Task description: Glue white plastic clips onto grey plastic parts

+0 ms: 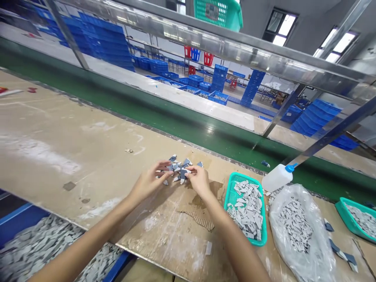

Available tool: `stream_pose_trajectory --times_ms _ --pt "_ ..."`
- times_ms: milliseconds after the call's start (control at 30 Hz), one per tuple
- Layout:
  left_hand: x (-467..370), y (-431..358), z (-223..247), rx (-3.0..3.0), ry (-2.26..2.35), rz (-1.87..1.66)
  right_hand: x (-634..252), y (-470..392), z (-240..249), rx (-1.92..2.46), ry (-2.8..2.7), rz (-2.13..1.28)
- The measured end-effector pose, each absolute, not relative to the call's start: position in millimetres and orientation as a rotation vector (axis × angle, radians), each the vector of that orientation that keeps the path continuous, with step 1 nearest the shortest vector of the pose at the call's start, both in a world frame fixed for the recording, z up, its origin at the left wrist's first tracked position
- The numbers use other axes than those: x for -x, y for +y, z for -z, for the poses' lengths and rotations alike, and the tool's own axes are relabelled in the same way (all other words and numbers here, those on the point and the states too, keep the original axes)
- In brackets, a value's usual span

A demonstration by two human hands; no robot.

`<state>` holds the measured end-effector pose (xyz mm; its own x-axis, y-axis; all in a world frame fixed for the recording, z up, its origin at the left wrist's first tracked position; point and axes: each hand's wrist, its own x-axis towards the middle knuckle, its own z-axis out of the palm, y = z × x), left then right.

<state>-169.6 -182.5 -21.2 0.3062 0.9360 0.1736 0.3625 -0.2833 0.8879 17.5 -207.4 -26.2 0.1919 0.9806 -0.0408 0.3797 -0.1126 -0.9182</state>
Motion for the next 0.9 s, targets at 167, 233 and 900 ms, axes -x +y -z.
stream_pose_trajectory --times_ms 167,233,900 --pt "183 -172 67 -1.977 1.478 -0.916 1 -198 29 1.811 -1.274 -0.646" --pt "173 -172 77 -2.026 1.54 -0.847 2 -198 29 1.898 -1.202 -0.496" --pt "135 -161 60 -2.52 1.365 -0.909 -151 -295 -24 2.371 -1.463 -0.229"
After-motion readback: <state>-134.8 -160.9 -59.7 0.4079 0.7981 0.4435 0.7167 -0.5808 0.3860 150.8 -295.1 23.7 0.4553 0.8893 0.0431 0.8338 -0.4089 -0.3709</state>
